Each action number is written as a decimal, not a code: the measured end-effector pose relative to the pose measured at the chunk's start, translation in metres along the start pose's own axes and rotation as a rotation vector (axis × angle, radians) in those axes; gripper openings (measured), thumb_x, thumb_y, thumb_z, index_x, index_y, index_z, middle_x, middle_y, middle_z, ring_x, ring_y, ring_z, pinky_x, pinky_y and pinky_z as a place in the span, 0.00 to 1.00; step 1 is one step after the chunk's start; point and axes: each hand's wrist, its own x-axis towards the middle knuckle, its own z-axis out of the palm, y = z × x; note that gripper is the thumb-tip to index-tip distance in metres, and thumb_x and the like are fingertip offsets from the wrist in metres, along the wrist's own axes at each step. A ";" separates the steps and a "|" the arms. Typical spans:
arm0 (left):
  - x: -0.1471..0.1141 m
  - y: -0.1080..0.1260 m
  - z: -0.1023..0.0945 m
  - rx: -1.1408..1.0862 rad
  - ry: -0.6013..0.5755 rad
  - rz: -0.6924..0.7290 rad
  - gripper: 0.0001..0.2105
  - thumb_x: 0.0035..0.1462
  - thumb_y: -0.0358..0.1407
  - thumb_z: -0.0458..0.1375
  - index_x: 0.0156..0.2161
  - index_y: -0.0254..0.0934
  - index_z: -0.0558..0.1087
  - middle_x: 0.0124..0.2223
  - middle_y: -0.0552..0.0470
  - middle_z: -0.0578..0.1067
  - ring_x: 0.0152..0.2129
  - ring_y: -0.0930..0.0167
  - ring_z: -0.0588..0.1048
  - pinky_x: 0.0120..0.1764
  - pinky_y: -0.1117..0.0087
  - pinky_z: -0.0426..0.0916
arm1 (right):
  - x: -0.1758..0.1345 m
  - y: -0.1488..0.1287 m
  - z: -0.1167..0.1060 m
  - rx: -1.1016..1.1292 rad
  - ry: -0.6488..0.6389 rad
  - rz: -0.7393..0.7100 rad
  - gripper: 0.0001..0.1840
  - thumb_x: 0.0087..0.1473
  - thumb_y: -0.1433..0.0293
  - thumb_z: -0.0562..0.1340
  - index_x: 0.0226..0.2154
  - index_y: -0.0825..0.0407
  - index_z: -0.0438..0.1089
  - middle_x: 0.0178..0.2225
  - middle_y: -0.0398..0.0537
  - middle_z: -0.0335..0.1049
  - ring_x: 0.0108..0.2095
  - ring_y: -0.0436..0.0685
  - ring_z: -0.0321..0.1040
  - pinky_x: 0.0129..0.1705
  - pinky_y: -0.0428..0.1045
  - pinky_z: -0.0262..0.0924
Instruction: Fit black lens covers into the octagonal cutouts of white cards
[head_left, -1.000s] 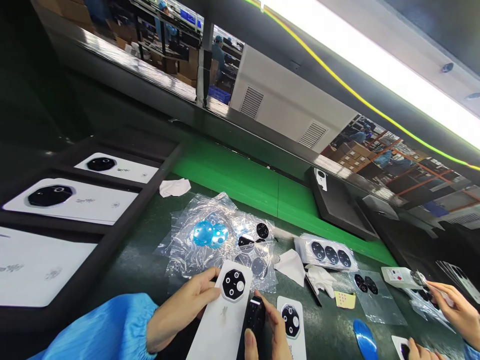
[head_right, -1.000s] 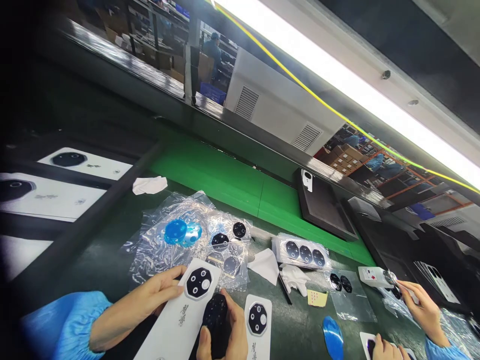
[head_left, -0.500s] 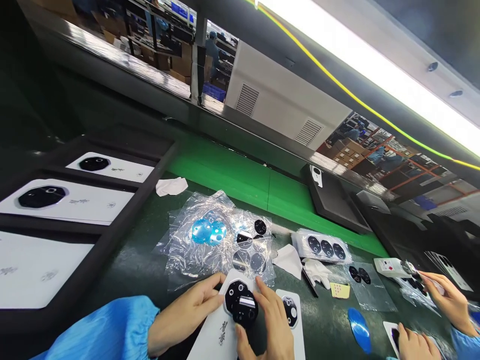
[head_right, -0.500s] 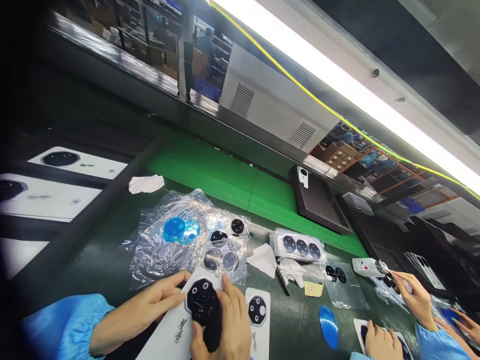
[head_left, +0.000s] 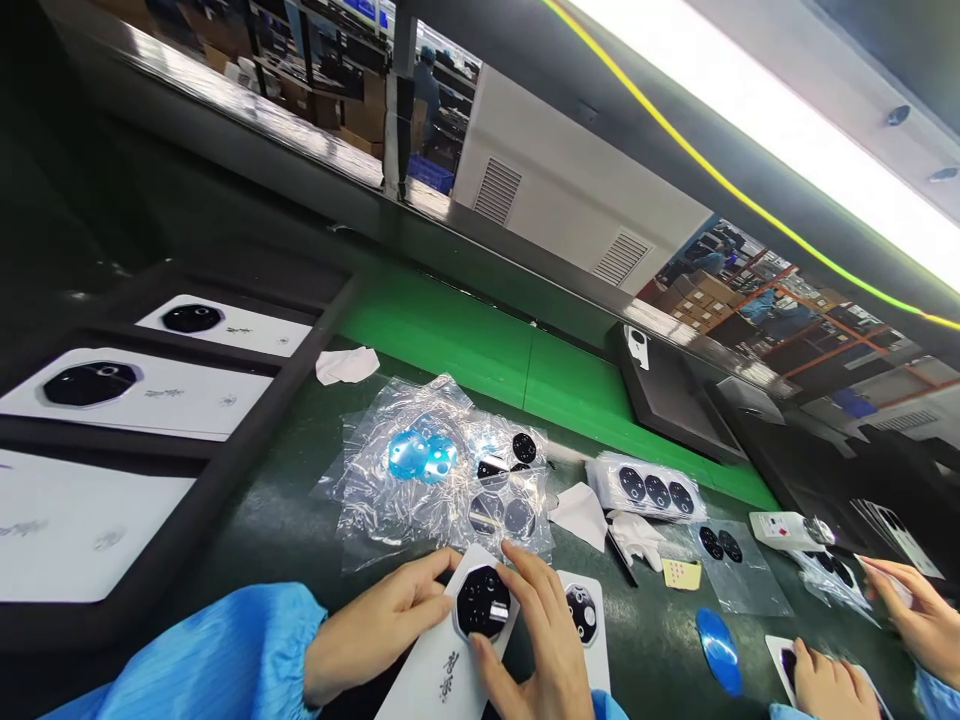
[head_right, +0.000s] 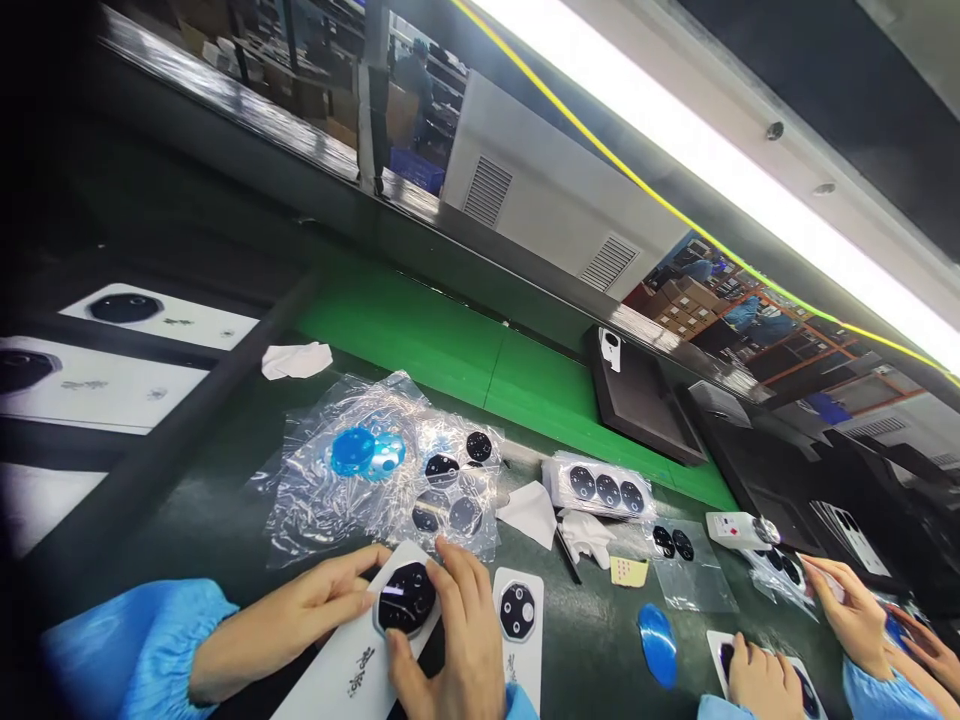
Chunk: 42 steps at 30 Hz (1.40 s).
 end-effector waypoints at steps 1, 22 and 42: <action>0.000 0.000 0.000 -0.006 -0.002 0.002 0.27 0.48 0.56 0.57 0.44 0.34 0.65 0.23 0.60 0.64 0.19 0.77 0.58 0.23 0.76 0.52 | 0.000 0.000 0.000 -0.001 -0.002 -0.002 0.19 0.62 0.62 0.53 0.53 0.53 0.60 0.54 0.56 0.65 0.55 0.62 0.61 0.53 0.58 0.63; 0.001 0.002 0.000 0.012 -0.003 -0.009 0.26 0.48 0.55 0.55 0.43 0.35 0.62 0.23 0.61 0.63 0.18 0.77 0.57 0.23 0.76 0.51 | 0.013 -0.002 -0.016 -0.070 -0.066 -0.116 0.19 0.57 0.68 0.57 0.51 0.56 0.62 0.50 0.59 0.69 0.51 0.62 0.67 0.48 0.55 0.69; -0.001 0.004 0.000 0.034 -0.013 0.003 0.28 0.48 0.59 0.55 0.44 0.37 0.64 0.24 0.61 0.62 0.20 0.76 0.59 0.24 0.75 0.52 | 0.015 -0.002 -0.014 -0.089 -0.089 -0.125 0.21 0.56 0.68 0.59 0.52 0.54 0.61 0.49 0.59 0.69 0.49 0.63 0.68 0.46 0.56 0.70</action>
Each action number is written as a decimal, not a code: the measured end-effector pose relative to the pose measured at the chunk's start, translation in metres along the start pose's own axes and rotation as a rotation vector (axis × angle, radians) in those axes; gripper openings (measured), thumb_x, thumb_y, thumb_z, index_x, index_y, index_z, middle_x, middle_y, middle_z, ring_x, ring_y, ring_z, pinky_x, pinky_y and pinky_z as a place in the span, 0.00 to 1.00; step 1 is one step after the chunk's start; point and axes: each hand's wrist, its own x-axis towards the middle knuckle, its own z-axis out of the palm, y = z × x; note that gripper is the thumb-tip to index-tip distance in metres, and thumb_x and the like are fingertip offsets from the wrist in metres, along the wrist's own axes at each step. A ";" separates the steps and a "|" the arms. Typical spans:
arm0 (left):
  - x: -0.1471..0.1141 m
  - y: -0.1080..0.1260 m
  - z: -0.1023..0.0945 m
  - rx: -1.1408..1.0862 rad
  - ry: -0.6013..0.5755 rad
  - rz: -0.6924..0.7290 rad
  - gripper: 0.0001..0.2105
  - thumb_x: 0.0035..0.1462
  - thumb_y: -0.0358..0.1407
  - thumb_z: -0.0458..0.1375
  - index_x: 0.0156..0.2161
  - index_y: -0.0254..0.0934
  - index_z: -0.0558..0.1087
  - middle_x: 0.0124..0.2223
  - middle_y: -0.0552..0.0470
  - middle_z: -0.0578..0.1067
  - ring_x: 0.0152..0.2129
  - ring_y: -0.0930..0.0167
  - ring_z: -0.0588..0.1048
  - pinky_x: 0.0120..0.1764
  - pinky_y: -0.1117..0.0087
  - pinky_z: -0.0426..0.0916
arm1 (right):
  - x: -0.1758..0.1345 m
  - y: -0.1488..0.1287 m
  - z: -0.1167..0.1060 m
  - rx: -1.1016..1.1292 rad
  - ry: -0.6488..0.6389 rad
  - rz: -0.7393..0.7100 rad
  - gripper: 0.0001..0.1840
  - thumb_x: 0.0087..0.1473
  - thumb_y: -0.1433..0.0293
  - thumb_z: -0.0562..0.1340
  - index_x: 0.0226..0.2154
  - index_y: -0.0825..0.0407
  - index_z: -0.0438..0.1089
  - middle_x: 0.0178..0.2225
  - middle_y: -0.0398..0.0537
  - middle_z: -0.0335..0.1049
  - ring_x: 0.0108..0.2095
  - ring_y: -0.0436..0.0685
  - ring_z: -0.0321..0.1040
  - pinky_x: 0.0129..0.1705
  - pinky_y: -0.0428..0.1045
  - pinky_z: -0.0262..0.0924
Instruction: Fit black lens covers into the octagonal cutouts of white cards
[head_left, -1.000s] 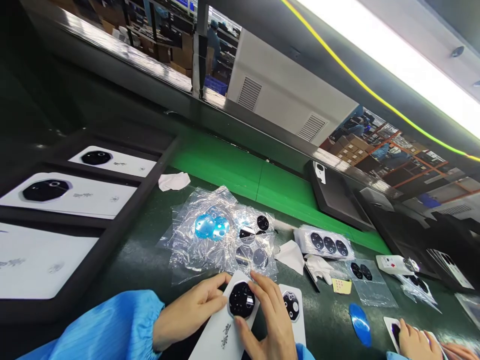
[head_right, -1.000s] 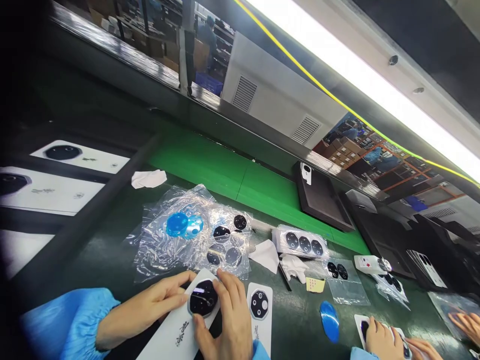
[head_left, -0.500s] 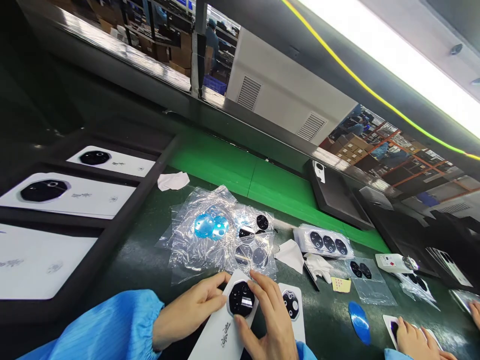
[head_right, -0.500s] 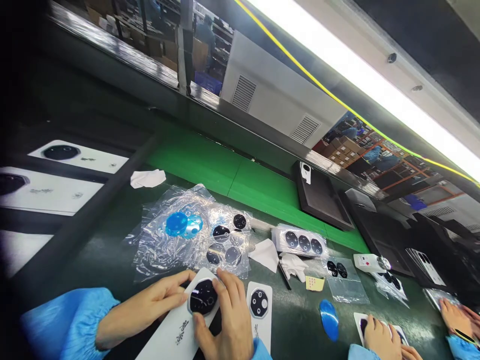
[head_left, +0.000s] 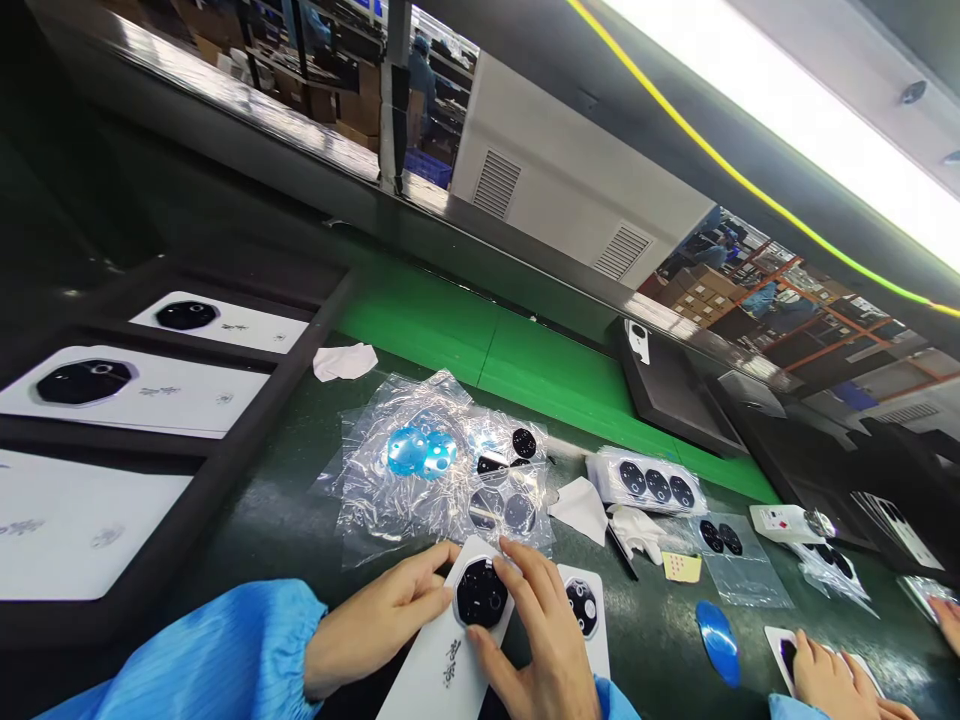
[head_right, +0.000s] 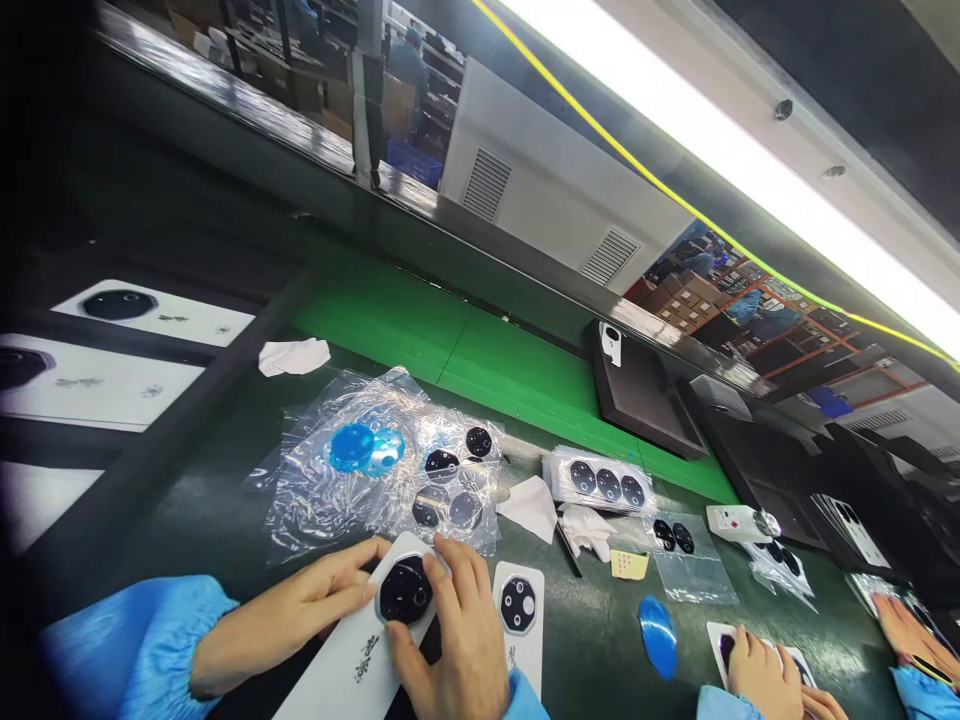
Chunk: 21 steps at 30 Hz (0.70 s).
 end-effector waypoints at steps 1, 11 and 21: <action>0.000 0.000 0.000 -0.001 0.003 -0.001 0.28 0.48 0.59 0.55 0.44 0.37 0.64 0.24 0.61 0.63 0.20 0.76 0.59 0.24 0.75 0.53 | 0.000 0.000 0.000 0.003 -0.004 0.005 0.21 0.56 0.69 0.59 0.52 0.54 0.61 0.49 0.59 0.69 0.49 0.63 0.68 0.45 0.56 0.70; 0.001 -0.007 0.000 0.013 0.045 -0.016 0.29 0.49 0.60 0.54 0.46 0.37 0.66 0.31 0.54 0.71 0.25 0.71 0.67 0.29 0.73 0.60 | 0.005 -0.004 -0.002 -0.019 0.000 0.056 0.18 0.55 0.69 0.59 0.49 0.54 0.63 0.48 0.57 0.70 0.48 0.61 0.69 0.44 0.54 0.71; 0.004 -0.013 0.000 0.095 0.134 0.069 0.25 0.56 0.59 0.49 0.43 0.39 0.68 0.38 0.53 0.73 0.38 0.65 0.70 0.41 0.68 0.64 | 0.007 -0.008 -0.003 -0.059 0.006 0.058 0.16 0.59 0.64 0.57 0.48 0.53 0.63 0.47 0.55 0.72 0.46 0.61 0.70 0.42 0.53 0.72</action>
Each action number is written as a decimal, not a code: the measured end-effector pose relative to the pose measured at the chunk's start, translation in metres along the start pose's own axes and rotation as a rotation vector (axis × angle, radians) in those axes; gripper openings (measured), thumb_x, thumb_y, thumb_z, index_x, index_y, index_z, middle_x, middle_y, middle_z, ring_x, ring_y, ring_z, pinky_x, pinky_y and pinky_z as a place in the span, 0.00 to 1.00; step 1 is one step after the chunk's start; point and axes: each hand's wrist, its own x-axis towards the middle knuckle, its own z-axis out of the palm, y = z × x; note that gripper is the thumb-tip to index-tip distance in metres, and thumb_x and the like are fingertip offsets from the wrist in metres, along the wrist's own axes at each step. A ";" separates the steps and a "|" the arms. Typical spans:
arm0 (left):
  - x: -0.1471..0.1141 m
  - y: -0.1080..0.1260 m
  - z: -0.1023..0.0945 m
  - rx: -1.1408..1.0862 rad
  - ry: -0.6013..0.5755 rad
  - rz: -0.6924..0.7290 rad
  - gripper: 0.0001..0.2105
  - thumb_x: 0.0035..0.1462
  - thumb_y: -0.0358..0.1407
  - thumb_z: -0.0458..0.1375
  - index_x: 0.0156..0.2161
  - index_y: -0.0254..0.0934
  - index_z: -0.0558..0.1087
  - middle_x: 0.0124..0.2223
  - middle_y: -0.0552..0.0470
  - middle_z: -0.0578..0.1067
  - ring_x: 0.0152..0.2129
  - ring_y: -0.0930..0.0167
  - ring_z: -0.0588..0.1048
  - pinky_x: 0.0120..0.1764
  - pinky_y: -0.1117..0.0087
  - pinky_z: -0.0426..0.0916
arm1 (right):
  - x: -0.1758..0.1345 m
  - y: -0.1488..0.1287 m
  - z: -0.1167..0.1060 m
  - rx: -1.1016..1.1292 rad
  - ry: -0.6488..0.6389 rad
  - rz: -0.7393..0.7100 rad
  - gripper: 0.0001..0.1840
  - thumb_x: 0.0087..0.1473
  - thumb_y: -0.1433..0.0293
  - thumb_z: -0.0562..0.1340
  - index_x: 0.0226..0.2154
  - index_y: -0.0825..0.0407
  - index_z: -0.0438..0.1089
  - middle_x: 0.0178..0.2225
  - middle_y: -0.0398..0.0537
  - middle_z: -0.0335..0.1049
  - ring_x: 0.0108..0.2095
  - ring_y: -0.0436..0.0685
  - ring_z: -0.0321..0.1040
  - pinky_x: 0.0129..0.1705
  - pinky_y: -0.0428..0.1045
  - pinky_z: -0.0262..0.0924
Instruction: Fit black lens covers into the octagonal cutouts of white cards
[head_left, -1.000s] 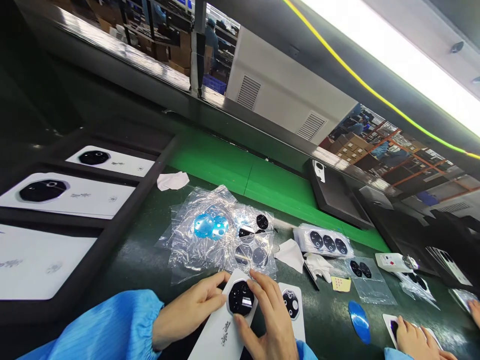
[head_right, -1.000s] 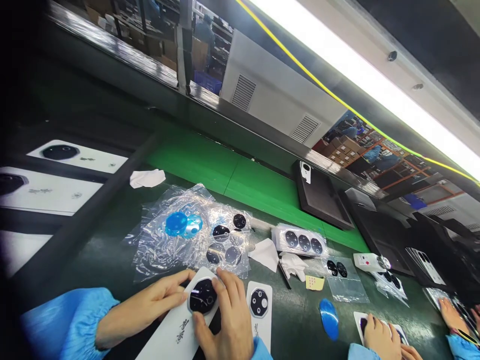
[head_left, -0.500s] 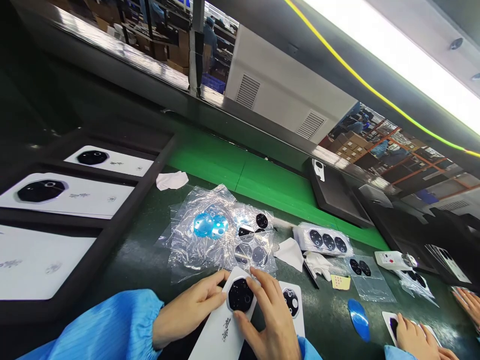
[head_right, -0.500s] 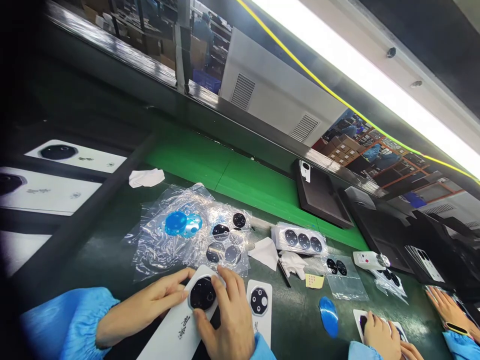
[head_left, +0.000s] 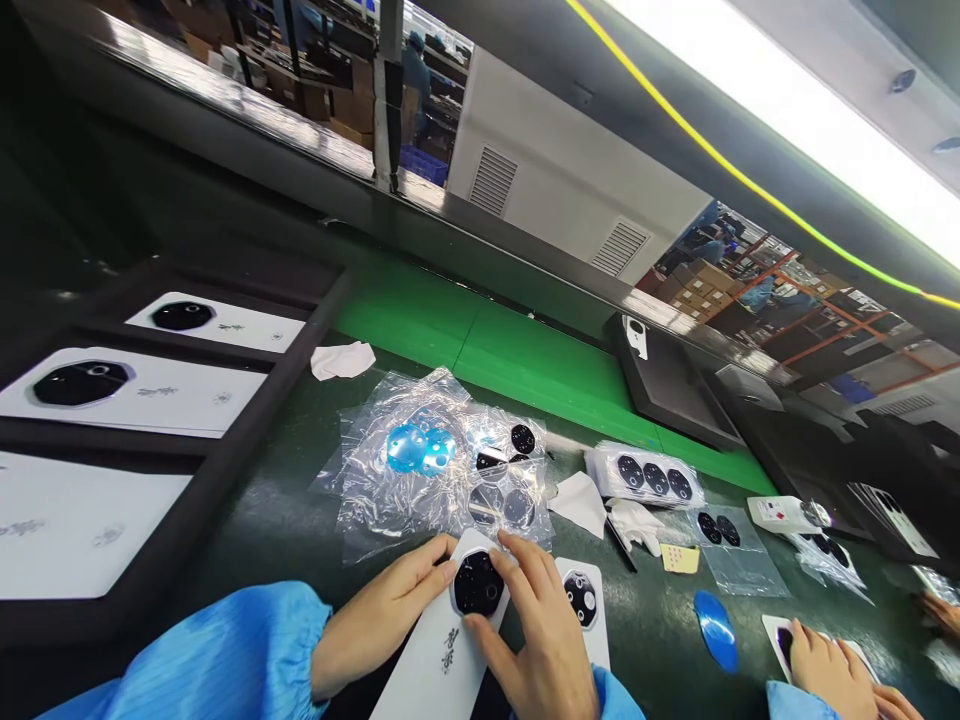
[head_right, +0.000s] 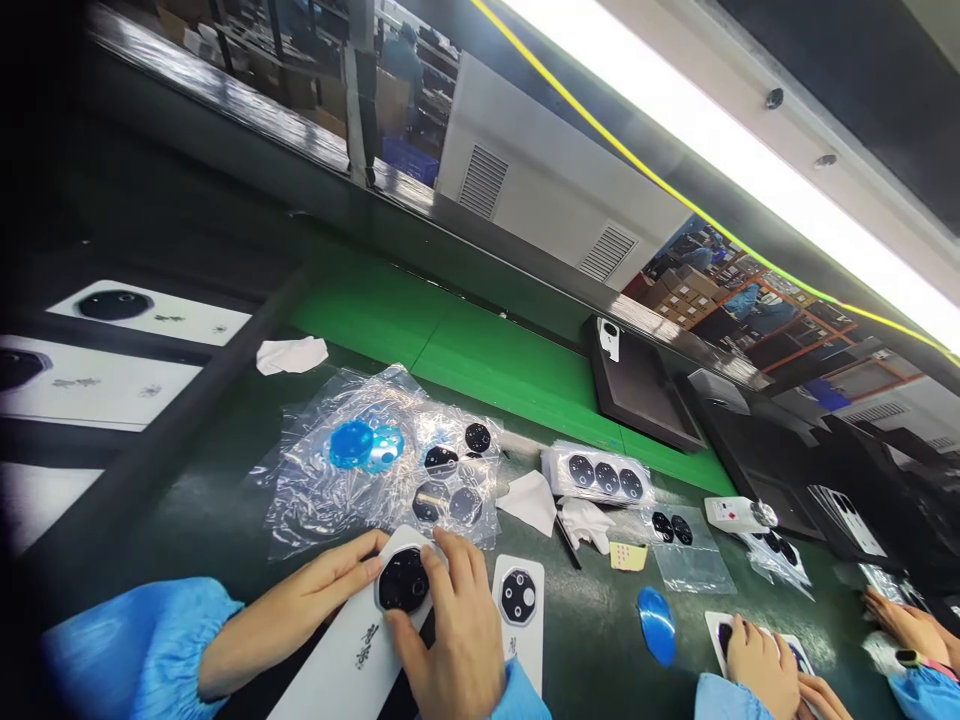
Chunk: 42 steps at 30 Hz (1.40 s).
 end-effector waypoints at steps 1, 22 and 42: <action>0.000 0.000 0.000 0.018 0.008 0.004 0.25 0.56 0.59 0.48 0.42 0.39 0.68 0.38 0.53 0.73 0.38 0.65 0.70 0.41 0.68 0.63 | 0.000 0.000 0.001 0.005 0.000 0.000 0.16 0.59 0.64 0.58 0.48 0.52 0.63 0.47 0.55 0.72 0.47 0.61 0.70 0.42 0.53 0.72; -0.002 -0.009 0.007 0.174 0.175 0.034 0.20 0.58 0.56 0.47 0.34 0.40 0.63 0.28 0.56 0.68 0.28 0.69 0.66 0.32 0.71 0.59 | 0.004 -0.006 0.009 0.059 0.087 -0.039 0.16 0.59 0.62 0.58 0.48 0.54 0.65 0.43 0.58 0.74 0.44 0.62 0.72 0.40 0.54 0.74; 0.000 -0.009 0.004 0.108 0.161 0.040 0.22 0.56 0.58 0.47 0.34 0.39 0.63 0.28 0.56 0.65 0.27 0.70 0.63 0.31 0.71 0.60 | 0.013 -0.001 0.007 0.075 0.141 -0.090 0.24 0.57 0.51 0.54 0.43 0.55 0.66 0.39 0.58 0.75 0.39 0.58 0.74 0.36 0.52 0.74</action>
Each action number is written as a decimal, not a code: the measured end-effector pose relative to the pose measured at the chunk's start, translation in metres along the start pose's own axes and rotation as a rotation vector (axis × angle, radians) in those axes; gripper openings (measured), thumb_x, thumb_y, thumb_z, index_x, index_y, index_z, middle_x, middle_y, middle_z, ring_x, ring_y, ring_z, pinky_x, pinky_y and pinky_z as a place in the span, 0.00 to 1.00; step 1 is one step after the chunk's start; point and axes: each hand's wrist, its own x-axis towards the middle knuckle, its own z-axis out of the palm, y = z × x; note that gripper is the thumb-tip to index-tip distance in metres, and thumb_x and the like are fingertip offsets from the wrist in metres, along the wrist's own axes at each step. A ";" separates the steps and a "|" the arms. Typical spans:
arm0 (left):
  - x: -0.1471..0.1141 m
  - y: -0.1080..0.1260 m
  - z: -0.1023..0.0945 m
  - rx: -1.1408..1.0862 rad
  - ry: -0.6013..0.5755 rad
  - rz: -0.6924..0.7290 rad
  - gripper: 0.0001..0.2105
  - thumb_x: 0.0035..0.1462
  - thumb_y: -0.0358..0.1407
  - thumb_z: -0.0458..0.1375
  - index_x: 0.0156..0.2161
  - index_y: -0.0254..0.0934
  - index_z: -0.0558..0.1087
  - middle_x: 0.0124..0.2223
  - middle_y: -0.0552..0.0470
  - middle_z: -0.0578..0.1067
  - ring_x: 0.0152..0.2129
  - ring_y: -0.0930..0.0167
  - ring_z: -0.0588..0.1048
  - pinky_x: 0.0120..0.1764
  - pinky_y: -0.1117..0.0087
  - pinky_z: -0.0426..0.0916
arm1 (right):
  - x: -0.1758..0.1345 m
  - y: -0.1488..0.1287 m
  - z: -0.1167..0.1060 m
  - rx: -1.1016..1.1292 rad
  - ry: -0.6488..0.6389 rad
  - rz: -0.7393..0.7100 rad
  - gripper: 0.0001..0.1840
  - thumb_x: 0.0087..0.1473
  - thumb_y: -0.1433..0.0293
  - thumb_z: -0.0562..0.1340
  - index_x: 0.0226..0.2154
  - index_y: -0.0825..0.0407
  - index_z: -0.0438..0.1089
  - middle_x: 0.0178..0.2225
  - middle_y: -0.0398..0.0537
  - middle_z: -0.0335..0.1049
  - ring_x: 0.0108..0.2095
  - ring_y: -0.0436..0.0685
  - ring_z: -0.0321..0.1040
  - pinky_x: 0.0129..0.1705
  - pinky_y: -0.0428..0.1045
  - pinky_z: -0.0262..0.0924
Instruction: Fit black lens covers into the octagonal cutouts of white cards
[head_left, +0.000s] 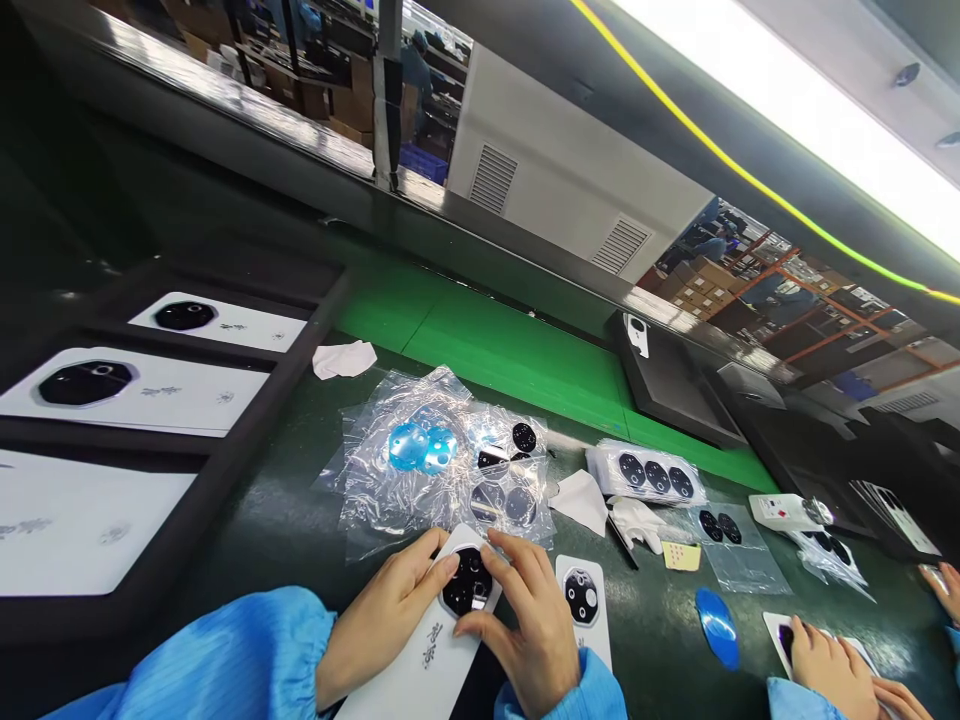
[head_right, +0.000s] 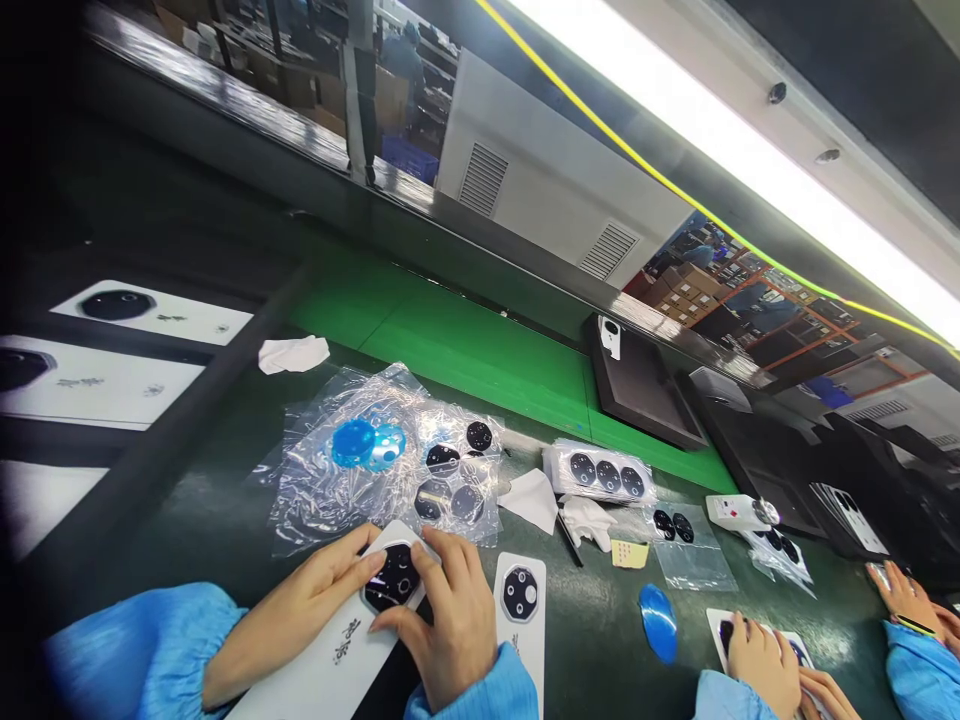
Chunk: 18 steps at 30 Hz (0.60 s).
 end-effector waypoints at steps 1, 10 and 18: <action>0.000 0.000 0.000 0.008 0.001 0.003 0.22 0.57 0.57 0.46 0.34 0.38 0.62 0.28 0.56 0.64 0.27 0.70 0.63 0.31 0.70 0.59 | 0.000 0.000 0.000 0.002 0.003 0.001 0.24 0.57 0.51 0.54 0.43 0.54 0.66 0.38 0.58 0.75 0.39 0.58 0.74 0.35 0.52 0.74; 0.001 0.002 0.000 0.016 0.014 0.021 0.23 0.57 0.59 0.44 0.33 0.38 0.62 0.30 0.55 0.65 0.29 0.69 0.64 0.34 0.68 0.61 | -0.010 0.006 0.002 0.057 -0.030 0.106 0.23 0.58 0.54 0.56 0.49 0.50 0.69 0.44 0.57 0.73 0.43 0.60 0.73 0.40 0.51 0.73; -0.001 0.007 0.000 -0.093 -0.009 -0.022 0.26 0.53 0.63 0.46 0.32 0.39 0.59 0.32 0.54 0.67 0.30 0.69 0.66 0.33 0.69 0.63 | -0.042 -0.023 0.021 0.697 0.192 0.950 0.22 0.59 0.56 0.58 0.49 0.51 0.69 0.34 0.50 0.75 0.28 0.52 0.72 0.23 0.43 0.68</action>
